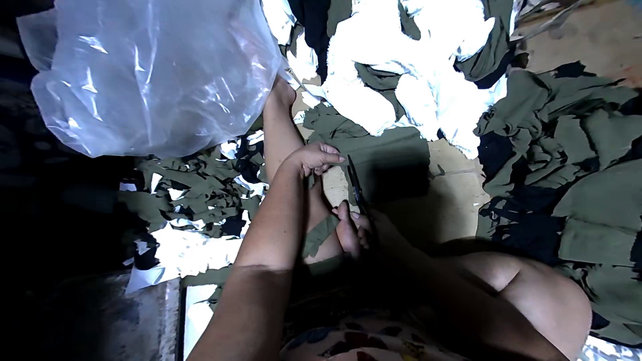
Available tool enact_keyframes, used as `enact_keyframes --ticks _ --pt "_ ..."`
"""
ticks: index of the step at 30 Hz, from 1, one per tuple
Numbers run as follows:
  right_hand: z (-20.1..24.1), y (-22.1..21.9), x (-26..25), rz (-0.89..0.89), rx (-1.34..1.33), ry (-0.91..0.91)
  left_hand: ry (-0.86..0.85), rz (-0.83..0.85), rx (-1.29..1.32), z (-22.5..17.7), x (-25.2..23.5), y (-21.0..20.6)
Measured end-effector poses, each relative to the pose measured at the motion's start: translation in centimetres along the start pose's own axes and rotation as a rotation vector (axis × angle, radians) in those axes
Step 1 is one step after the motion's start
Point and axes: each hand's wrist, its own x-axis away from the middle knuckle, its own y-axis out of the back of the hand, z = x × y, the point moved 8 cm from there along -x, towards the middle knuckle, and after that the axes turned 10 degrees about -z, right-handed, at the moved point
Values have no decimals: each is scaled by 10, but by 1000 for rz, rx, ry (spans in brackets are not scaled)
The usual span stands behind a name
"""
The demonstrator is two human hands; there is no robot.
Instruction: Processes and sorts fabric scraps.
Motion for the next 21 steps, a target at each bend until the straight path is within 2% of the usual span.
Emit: enact_keyframes --ticks 21 --pt "4 1 -14 -50 16 18 -5 -3 -44 0 1 -1"
